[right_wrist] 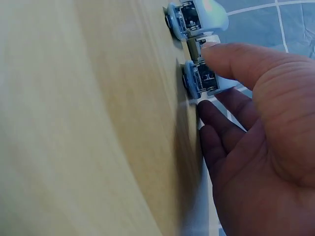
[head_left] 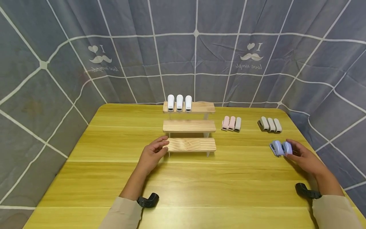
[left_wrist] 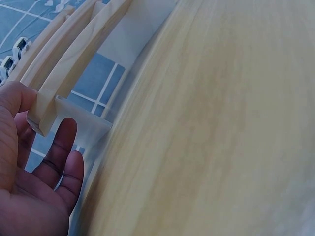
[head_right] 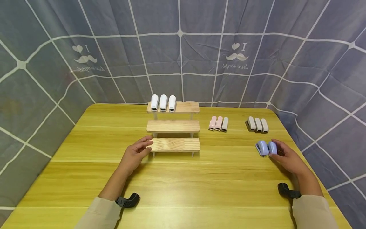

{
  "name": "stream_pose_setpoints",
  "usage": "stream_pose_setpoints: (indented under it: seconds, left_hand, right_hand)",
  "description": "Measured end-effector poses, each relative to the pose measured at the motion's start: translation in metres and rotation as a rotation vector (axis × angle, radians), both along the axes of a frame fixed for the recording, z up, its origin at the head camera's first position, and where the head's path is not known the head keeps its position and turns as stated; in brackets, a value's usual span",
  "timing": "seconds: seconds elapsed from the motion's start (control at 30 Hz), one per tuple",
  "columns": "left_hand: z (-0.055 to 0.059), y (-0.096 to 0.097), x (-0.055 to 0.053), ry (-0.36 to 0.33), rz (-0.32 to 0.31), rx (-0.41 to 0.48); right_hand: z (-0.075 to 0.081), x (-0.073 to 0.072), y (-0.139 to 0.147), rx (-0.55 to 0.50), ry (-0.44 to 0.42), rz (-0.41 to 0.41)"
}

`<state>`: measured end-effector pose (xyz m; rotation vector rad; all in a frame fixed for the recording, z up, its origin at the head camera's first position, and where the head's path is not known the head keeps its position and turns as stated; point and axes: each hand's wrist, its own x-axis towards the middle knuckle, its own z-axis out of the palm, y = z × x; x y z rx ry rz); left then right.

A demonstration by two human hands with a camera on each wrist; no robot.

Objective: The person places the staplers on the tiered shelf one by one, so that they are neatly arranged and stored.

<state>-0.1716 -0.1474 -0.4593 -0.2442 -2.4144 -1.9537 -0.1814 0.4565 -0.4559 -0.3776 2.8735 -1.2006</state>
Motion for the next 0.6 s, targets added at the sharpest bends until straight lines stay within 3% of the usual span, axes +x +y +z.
stream_pose_setpoints:
  seconds: [0.27,0.6]
  left_hand:
    - [0.0009,0.0008,0.0010,-0.012,0.008,-0.011]
    - [0.0020,0.0010,0.0003,-0.004,0.010,-0.006]
  right_hand:
    - [-0.0014,0.0038,0.0000,0.019,0.009,0.040]
    - [0.0018,0.0043,-0.0059,0.057,-0.057,-0.032]
